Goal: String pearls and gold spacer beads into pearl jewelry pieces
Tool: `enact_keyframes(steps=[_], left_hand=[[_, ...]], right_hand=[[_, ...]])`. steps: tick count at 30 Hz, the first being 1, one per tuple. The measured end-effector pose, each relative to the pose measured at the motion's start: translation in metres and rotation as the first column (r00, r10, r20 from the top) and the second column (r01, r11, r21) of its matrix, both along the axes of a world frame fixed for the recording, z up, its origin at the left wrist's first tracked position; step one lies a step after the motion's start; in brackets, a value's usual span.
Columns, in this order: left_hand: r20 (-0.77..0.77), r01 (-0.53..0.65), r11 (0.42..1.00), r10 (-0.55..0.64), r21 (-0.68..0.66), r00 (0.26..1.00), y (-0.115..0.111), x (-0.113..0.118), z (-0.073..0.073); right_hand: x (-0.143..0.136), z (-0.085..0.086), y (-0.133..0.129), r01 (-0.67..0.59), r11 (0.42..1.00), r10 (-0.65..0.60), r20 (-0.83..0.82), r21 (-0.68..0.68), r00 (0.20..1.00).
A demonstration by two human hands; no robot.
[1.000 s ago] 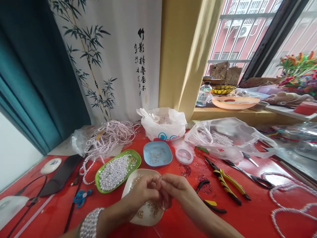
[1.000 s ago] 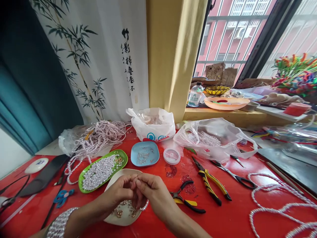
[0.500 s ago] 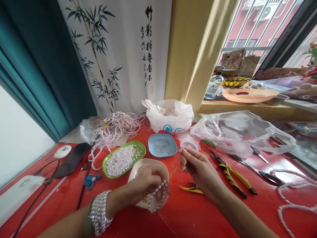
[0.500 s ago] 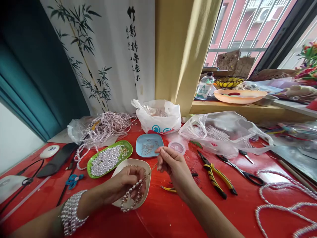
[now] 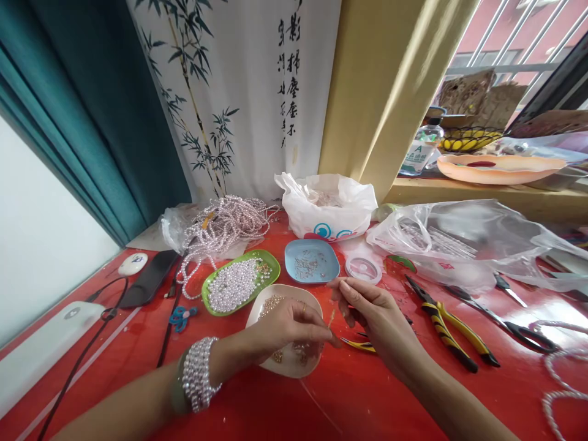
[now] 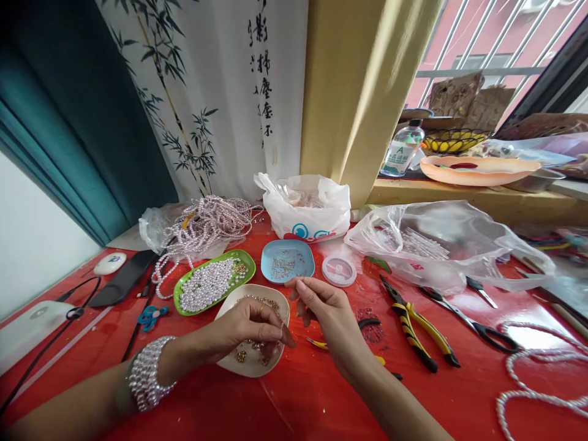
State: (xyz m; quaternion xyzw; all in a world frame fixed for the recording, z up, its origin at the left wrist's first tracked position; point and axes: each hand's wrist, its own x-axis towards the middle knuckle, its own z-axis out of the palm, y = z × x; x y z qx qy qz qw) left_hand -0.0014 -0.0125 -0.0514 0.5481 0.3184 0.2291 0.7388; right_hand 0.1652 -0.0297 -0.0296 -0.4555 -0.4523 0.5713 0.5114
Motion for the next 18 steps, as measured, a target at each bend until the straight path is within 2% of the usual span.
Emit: enact_keyframes(steps=[6,9,11,14,18], left_hand=[[-0.021,-0.017,0.999,0.016,-0.029,1.0,0.004,0.001,-0.004],[-0.081,-0.009,0.999,0.012,0.035,0.997,0.006,-0.001,-0.005],[-0.143,0.057,0.993,-0.042,0.105,0.989,0.006,-0.002,-0.004],[-0.184,0.124,0.985,-0.1,0.123,0.978,0.005,-0.001,-0.002],[-0.055,-0.004,0.979,0.016,0.206,0.998,0.005,0.003,0.0]], right_hand=[[0.001,-0.004,0.005,0.1,0.993,-0.103,0.044,0.057,0.994],[0.005,-0.005,0.01,0.135,0.991,-0.135,0.017,0.024,0.991],[0.006,-0.006,0.011,0.143,0.99,-0.143,0.004,0.015,0.99],[0.003,-0.005,0.01,0.111,0.993,-0.112,0.042,0.027,0.993],[-0.006,-0.003,0.004,-0.007,1.0,0.005,0.12,0.015,0.993]])
